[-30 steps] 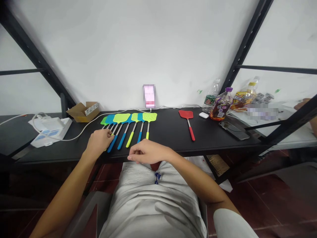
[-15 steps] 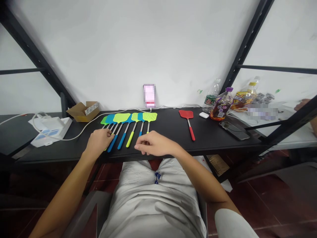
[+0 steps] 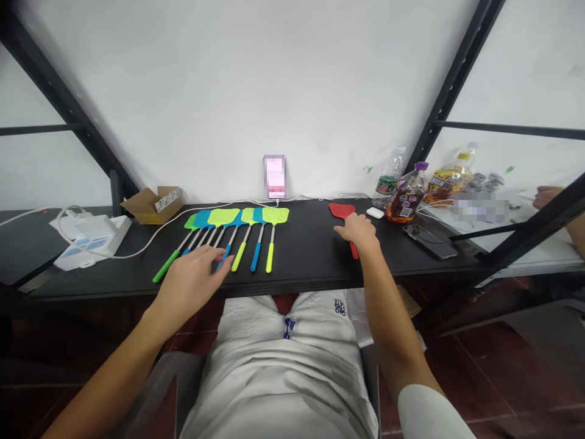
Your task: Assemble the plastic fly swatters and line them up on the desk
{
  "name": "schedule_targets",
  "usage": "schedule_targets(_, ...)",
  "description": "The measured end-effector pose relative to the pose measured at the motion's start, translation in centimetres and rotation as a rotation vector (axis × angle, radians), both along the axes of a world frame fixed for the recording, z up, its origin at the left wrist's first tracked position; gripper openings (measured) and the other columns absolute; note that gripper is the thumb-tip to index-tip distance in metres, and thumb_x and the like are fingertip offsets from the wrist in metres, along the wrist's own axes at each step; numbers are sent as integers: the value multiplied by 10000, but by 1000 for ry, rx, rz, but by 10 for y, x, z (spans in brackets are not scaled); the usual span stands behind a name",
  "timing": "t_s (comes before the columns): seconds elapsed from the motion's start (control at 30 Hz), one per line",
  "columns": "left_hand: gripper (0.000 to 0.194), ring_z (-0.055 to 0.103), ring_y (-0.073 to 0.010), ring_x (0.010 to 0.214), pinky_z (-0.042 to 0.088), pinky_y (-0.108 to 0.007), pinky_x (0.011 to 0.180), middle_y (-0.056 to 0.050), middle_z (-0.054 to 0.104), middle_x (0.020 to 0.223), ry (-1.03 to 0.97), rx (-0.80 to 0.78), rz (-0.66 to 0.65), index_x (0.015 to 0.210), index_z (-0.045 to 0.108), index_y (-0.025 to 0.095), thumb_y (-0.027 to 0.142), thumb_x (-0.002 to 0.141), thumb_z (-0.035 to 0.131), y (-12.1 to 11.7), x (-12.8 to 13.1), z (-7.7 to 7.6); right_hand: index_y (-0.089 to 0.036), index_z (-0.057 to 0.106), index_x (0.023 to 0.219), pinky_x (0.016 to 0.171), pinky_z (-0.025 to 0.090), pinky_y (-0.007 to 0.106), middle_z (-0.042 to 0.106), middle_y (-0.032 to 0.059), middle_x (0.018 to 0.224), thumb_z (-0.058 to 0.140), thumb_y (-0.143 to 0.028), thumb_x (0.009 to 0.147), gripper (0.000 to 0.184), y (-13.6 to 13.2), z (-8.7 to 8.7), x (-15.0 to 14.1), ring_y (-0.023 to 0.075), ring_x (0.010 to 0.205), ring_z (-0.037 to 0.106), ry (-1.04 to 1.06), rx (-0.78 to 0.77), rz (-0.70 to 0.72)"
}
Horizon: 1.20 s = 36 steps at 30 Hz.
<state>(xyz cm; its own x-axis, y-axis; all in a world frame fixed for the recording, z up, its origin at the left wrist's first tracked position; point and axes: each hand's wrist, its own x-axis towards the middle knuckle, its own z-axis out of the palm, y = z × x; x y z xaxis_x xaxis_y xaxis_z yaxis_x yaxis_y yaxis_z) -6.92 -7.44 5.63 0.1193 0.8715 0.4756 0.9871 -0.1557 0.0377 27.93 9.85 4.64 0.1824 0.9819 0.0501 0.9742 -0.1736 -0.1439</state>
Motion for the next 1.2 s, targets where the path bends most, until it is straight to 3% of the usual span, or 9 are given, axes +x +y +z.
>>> schedule_targets(0.2,323,675,-200,798,436,-293,669,-57,707,872,106,-240,-532,991,737,173,372,1027,485,-20,27,-8,-70,692,1179,855,509,407,676,273,1193,646,-269,856,383,11,-9,8,376,1115,674,3,-47,33)
schedule_targets(0.3,320,667,-187,780,421,-283,662,-47,697,840,123,-351,-654,970,743,180,369,1029,492,-21,34,-11,-69,729,1045,774,498,369,711,248,1055,655,-215,784,308,9,-6,3,355,1009,696,32,-37,80)
schedule_targets(0.4,322,662,-181,777,410,-281,664,-42,696,840,110,-398,-687,951,745,186,361,1033,488,-20,36,-14,-110,728,817,659,457,307,703,139,807,634,-288,783,204,3,3,-3,269,800,687,103,-50,182)
schedule_targets(0.47,323,652,-177,762,401,-282,662,-37,693,833,104,-408,-697,939,745,187,359,1033,489,-19,36,-15,-140,695,732,606,421,277,658,67,709,576,-338,822,248,-3,10,-8,205,697,639,160,-50,270)
schedule_targets(0.63,304,631,-152,737,394,-268,660,-26,693,839,25,-429,-744,893,729,182,339,1028,506,-19,34,-13,-163,655,779,567,370,250,591,-3,679,554,-329,840,204,-32,29,-27,136,629,536,559,69,486)
schedule_targets(0.77,232,635,-147,770,427,-261,700,-21,709,926,-99,-456,-770,1064,710,205,321,1026,513,-21,34,-11,-192,548,837,477,314,219,481,-60,585,575,-336,893,157,-68,46,-43,84,488,428,960,34,647)
schedule_targets(0.97,278,628,-137,805,469,-254,718,-18,697,1016,-377,-455,-717,1215,577,226,376,982,592,-24,33,-11,-183,553,931,451,391,209,654,1,703,587,-251,914,78,-100,61,-58,112,525,612,1118,-61,910)
schedule_targets(1.1,183,550,-107,669,401,-211,572,35,616,790,-529,-394,-645,1027,532,211,371,969,598,-23,33,-13,-172,564,963,457,401,199,673,7,730,586,-243,932,81,-104,61,-61,103,533,622,1153,-75,964)
schedule_targets(1.2,215,468,-94,589,358,-212,546,68,543,703,-568,-302,-587,1061,526,205,363,950,621,-21,33,-13,-166,571,998,455,403,197,687,18,770,593,-275,953,120,-105,59,-65,105,548,639,1188,-138,1034)
